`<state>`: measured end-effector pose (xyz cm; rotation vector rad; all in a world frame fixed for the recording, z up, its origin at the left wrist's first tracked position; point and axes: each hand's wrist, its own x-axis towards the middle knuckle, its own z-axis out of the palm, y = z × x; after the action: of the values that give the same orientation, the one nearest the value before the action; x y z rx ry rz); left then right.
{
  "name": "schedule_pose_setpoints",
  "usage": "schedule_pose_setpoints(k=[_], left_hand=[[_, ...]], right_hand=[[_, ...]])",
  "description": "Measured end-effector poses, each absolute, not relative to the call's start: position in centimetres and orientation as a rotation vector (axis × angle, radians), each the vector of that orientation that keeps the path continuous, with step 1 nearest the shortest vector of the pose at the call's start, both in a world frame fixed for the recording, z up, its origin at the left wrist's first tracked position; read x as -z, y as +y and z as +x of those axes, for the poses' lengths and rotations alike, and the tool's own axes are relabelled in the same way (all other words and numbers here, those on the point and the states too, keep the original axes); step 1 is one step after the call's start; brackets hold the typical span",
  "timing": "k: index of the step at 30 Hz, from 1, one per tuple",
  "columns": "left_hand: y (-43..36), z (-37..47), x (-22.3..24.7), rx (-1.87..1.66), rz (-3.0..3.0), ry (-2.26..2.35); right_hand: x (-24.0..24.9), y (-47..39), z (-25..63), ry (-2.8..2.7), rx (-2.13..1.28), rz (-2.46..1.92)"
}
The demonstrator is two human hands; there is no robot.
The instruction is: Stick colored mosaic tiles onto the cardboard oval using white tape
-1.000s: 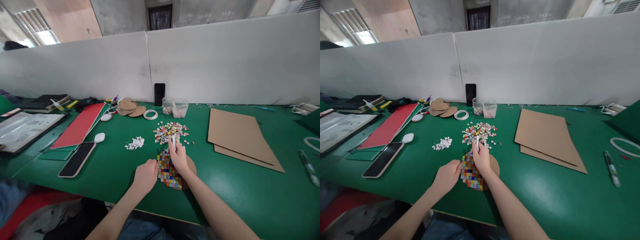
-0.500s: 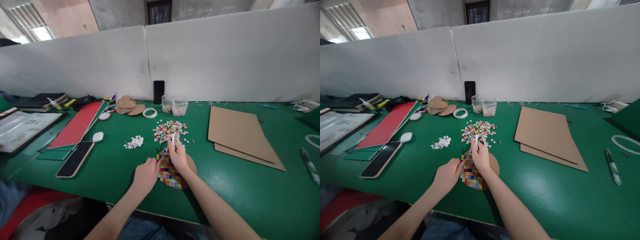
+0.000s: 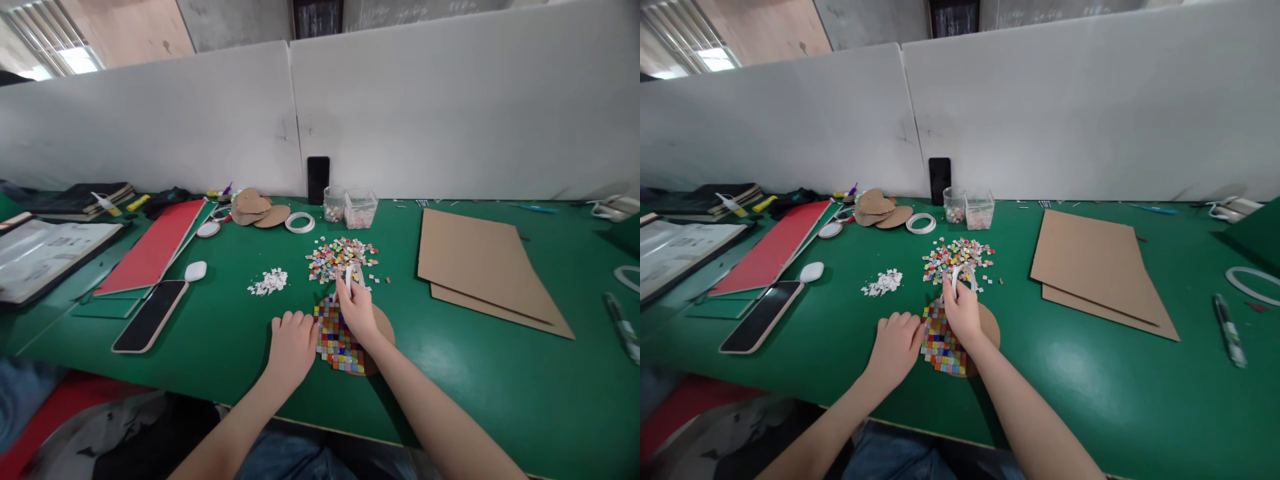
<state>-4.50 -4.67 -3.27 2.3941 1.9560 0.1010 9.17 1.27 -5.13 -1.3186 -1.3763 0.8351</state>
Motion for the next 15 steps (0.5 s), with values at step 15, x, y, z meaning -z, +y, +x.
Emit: schedule_pose_setpoints(k=[15], left_hand=[[-4.0,-5.5,4.4,-0.161,2.544,1.989]], right_hand=[[5.6,1.4,9.1,-1.385,-0.813,-1.316]])
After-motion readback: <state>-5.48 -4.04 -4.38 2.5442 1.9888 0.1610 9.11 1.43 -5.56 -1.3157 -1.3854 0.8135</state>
